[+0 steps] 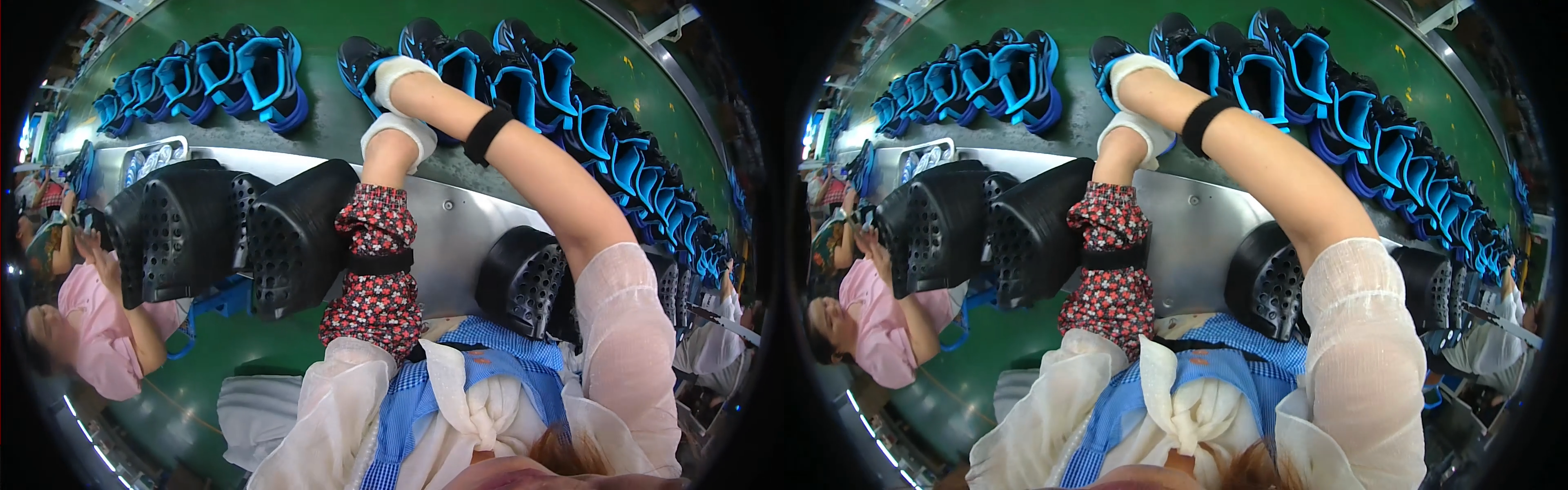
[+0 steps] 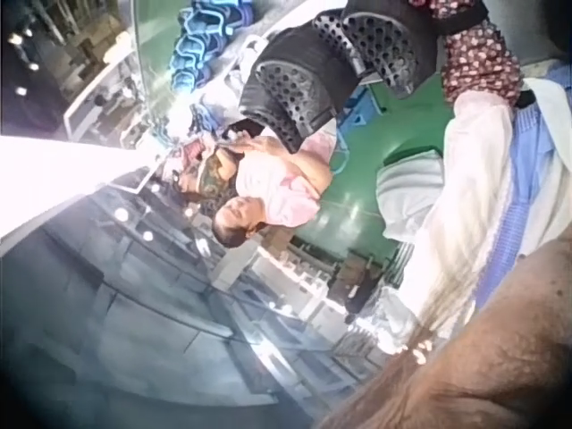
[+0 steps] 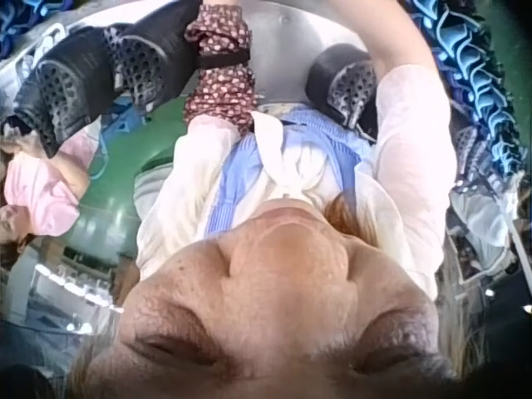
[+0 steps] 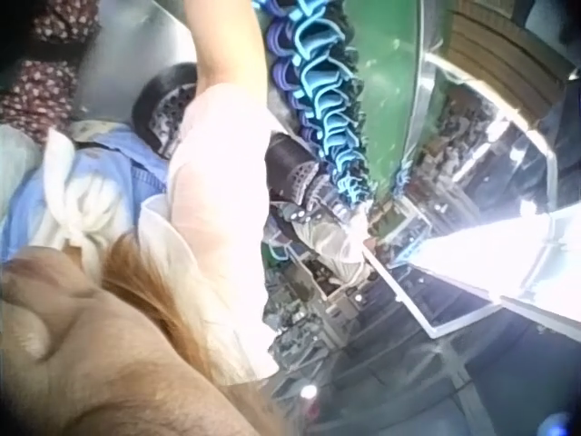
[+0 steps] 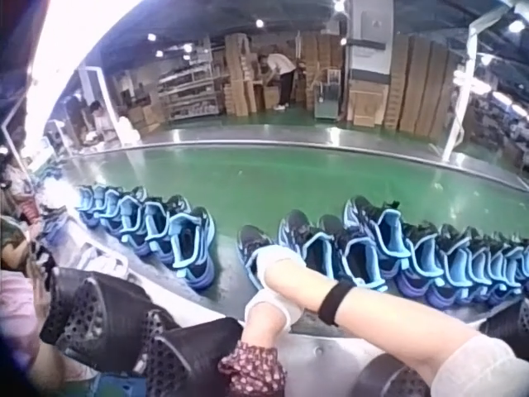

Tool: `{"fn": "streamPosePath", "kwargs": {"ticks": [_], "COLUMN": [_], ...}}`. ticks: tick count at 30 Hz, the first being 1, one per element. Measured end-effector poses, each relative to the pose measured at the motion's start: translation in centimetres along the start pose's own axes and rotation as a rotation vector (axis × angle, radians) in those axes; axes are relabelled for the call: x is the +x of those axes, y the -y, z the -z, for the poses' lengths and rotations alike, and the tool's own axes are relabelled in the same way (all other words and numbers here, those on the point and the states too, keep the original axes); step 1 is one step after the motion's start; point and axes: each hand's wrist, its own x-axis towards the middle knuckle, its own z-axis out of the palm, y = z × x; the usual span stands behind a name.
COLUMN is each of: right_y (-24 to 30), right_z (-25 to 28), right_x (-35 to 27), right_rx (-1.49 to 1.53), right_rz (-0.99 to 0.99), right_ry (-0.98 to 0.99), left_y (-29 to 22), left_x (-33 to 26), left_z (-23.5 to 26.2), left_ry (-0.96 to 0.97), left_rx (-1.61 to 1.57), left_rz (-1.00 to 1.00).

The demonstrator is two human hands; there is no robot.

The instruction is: Checking shoe uppers and inserting them into plastic lasts on a production line.

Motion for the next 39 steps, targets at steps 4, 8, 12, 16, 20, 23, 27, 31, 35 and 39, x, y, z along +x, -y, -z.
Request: {"fn": "streamPosePath", "kwargs": {"ticks": [4, 8, 12, 16, 20, 23, 27, 31, 35, 39], "right_y": [-0.1, 0.2, -0.2, -3.9, -9.9, -13.7, -14.8, -13.7, -13.3, -13.6], "right_z": [-1.8, -3.6, -2.2, 2.5, 4.2, 3.9, 1.4, -2.3, -5.1, -6.2], "right_x": [3.1, 4.0, 0.8, -7.1, -18.0, -26.1, -34.9, -39.2, -40.2, -40.3], "right_rx": [0.165, 0.147, 0.396, 0.209, 0.240, 0.166, 0.185, 0.216, 0.169, 0.192], "right_rz": [0.078, 0.088, 0.167, 0.246, 0.236, 0.231, 0.202, 0.195, 0.218, 0.165], "right_ry": [-0.155, -0.311, -0.521, -0.094, -0.195, -0.251, -0.209, -0.144, -0.219, -0.236], "left_y": [-1.5, -2.4, -2.7, -2.6, -3.1, -4.4, -6.7, -7.6, -9.0, -8.5], "left_x": [-0.6, -1.8, -2.2, -2.5, -3.6, -3.4, -1.5, 0.0, 0.2, -0.3], "left_z": [0.9, 2.7, 2.5, 2.2, 2.3, 2.1, -0.3, -1.2, -2.2, -3.2], "left_ry": [-0.040, 0.141, 0.034, -0.160, -0.795, -1.084, -0.738, -0.619, -0.427, -0.485], "left_rx": [-0.100, 0.047, 0.111, 0.016, -0.023, -0.052, -0.313, -0.392, -0.356, -0.429], "left_rz": [0.087, 0.286, 0.204, 0.343, 0.619, 0.357, 0.092, 0.149, 0.148, 0.095]}}
